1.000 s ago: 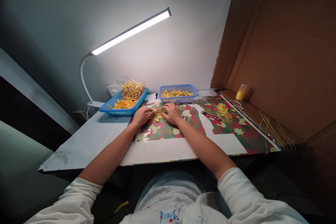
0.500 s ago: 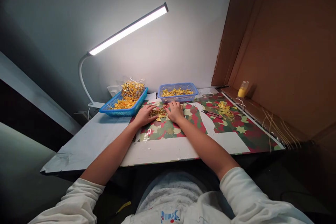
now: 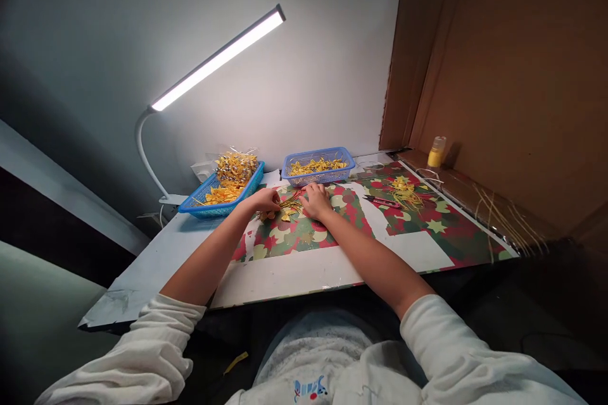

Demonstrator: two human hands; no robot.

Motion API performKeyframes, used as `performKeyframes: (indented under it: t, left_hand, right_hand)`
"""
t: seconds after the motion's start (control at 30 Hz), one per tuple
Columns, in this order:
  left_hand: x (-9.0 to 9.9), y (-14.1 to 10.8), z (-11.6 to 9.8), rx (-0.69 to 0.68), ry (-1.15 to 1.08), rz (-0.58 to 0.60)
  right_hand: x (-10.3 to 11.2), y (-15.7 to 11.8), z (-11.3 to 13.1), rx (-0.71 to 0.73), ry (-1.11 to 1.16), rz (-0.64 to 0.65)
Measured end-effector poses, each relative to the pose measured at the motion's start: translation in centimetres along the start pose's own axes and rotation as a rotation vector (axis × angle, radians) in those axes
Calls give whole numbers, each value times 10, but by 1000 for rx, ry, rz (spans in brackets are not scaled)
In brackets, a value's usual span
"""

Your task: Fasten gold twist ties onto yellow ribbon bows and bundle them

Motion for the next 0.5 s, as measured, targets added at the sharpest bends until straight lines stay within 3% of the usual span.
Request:
performKeyframes:
  t: [0.13,0.33,0.43,0.5]
  left_hand:
    - [-1,8,-13,-40,70,52]
    - [-7,4,-18,-78,102,31]
    - [-10,0,-16,-83,72,20]
    - [-10,-1,-14,-85,43,19]
  right_hand:
    - [1,-1,-3,-42,-12,10]
    - [0,15,6,-54,-74,43]
    - [-3,27,16,24,-86,133]
    - [-8,32,26,152,-83,228]
Point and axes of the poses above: each hand's wrist, its own y-axis towards the middle knuckle, its own x-axis out of the back of the hand, z = x × y, the point moved 8 cm from there along y, towards the middle knuckle, and after that the axes turned 5 degrees about x, right-handed, at the moved point
